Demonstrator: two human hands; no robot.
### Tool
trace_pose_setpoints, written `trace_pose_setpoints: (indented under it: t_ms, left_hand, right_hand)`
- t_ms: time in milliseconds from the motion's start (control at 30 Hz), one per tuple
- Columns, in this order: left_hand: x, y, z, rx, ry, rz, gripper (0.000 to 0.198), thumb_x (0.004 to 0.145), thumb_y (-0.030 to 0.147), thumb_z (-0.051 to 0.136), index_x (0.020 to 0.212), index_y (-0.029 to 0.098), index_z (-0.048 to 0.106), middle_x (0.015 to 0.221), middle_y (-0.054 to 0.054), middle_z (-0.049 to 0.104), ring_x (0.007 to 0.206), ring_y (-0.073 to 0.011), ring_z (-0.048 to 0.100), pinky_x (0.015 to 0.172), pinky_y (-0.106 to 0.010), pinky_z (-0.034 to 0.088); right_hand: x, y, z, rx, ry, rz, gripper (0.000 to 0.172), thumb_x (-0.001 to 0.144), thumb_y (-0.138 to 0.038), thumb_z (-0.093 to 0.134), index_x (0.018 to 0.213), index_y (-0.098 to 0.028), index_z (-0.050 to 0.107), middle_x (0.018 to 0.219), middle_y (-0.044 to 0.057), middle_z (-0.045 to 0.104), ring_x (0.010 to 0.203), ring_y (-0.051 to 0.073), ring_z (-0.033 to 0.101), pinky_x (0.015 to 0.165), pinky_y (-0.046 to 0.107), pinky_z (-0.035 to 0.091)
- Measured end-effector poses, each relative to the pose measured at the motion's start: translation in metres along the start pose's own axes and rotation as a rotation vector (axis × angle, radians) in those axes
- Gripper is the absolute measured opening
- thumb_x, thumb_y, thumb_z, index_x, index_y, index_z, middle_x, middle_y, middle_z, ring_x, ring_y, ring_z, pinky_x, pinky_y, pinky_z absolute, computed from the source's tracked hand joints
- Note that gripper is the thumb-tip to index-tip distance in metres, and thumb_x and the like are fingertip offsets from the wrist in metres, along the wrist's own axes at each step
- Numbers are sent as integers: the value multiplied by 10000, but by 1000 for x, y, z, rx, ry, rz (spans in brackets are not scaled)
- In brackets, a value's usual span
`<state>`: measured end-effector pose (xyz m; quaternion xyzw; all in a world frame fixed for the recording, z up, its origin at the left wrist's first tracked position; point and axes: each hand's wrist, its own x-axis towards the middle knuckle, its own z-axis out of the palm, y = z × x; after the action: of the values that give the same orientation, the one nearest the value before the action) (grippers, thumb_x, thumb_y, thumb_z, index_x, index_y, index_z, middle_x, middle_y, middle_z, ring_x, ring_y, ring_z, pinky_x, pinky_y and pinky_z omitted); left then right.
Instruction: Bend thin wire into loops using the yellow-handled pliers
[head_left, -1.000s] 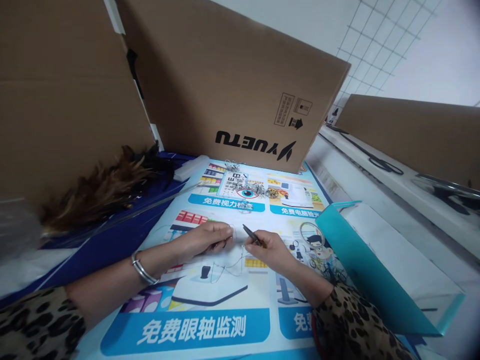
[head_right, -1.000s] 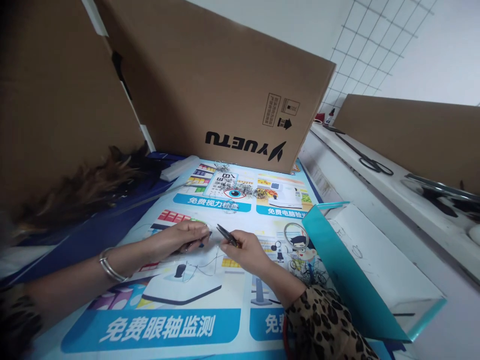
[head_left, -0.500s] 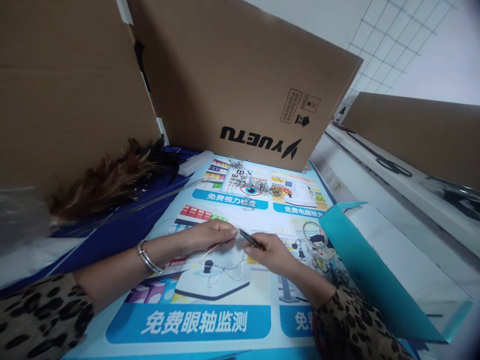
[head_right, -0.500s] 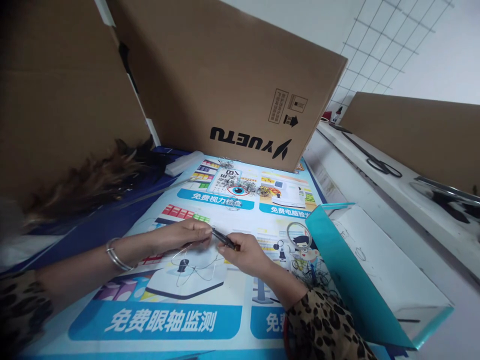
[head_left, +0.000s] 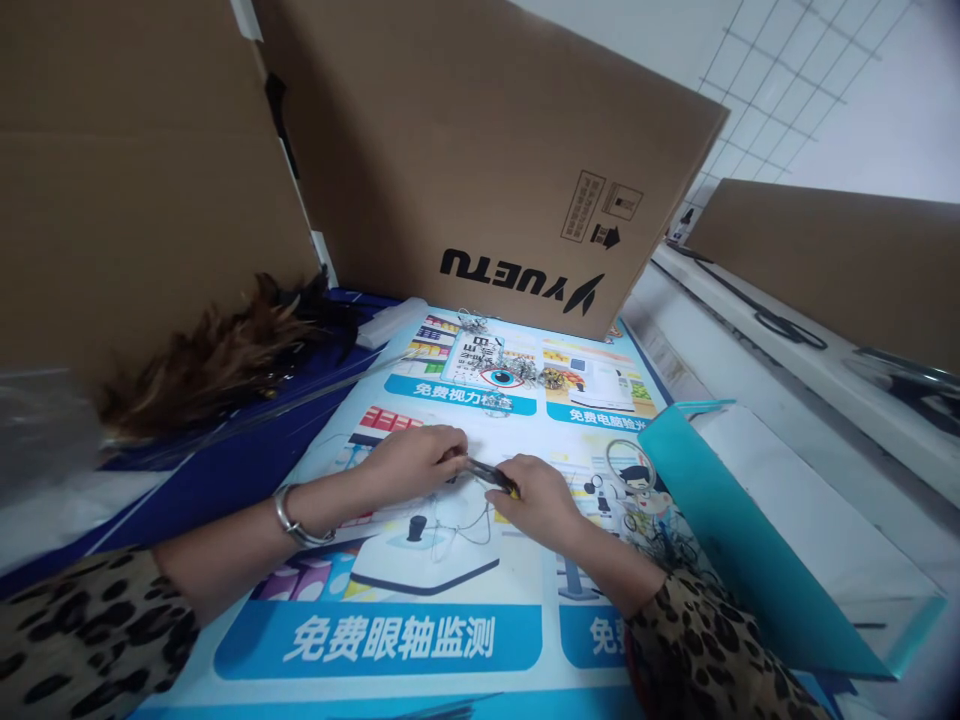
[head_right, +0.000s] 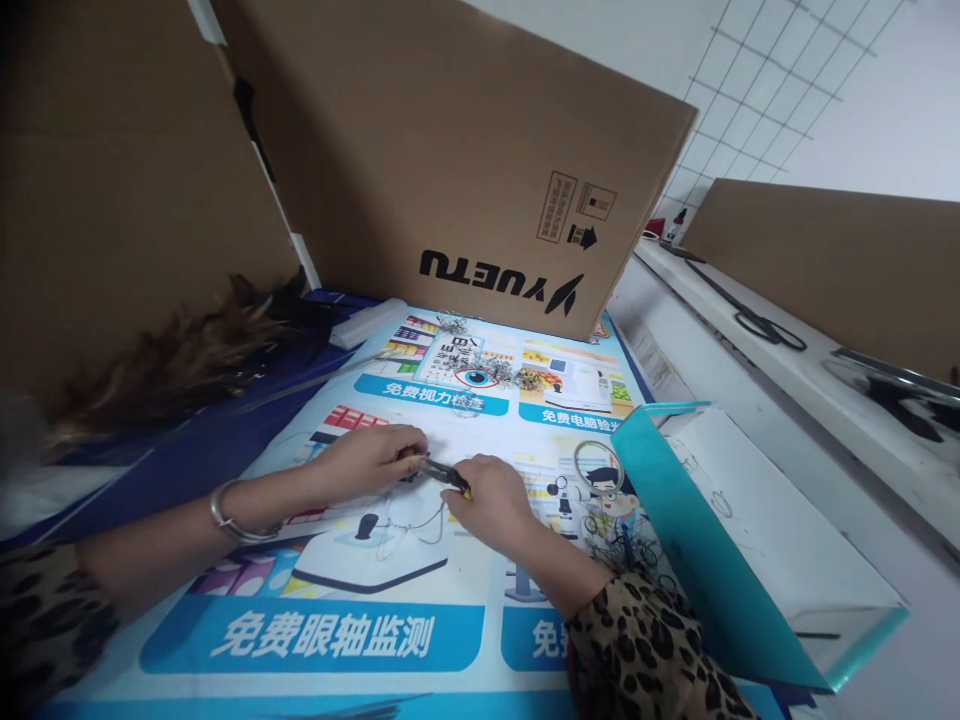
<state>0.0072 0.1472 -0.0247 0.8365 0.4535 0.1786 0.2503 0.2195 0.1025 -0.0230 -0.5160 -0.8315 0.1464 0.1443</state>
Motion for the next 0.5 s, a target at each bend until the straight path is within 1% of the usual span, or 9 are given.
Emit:
trace_pose_setpoints:
  t_ms: [100,167,233,300,367,433,500]
  left_hand:
    - [3,-1,-8,-46,53,59,248,790,383,529,938,205,620,875,-47,597,749,-184,523,645,-246,345]
    - [1,0,-17,-51,116,72,246,807,375,514,946,201,617,901,-48,594,780,-183,528,685,-253,370]
    - [-4,4,-25,-25,167,100,210,835,346,481,902,201,618,893,-39,599,810,-178,533,712,-256,383]
    - [-12,8,-29,-14,113,168,195,862,301,444,865,198,610,868,-28,607,817,-168,540,721,-251,398]
    - [-22,10,-29,14,54,234,198,877,247,416,880,194,607,871,-30,614,842,-166,546,751,-256,408]
    - [-30,9,-26,67,-1,271,206,877,201,408,932,194,607,904,-37,623,867,-171,552,778,-269,413]
    - [-36,3,-23,111,-22,285,209,874,189,417,970,195,603,940,-45,630,884,-176,559,794,-282,420]
  right_hand:
    - [0,2,-3,38,24,8,193,796,-353,583,723,-180,539,720,3,514,717,134,477,598,225,309]
    - [0,4,-7,43,43,10,196,822,-358,553,744,-177,553,724,9,514,747,143,482,621,230,328]
    - [1,7,-10,-8,65,16,205,835,-378,536,814,-179,582,767,25,530,799,161,484,672,248,347]
    - [2,11,-12,-108,79,34,246,839,-402,528,936,-187,598,850,51,546,856,185,478,733,282,353]
    - [3,13,-12,-213,91,55,311,843,-418,517,1050,-196,582,931,78,549,904,211,466,776,322,349]
    - [3,14,-10,-276,106,54,350,846,-418,511,1114,-199,560,980,93,546,944,232,452,803,354,343]
    - [3,13,-10,-293,127,20,354,846,-399,519,1137,-199,549,1011,95,548,977,241,440,834,376,333]
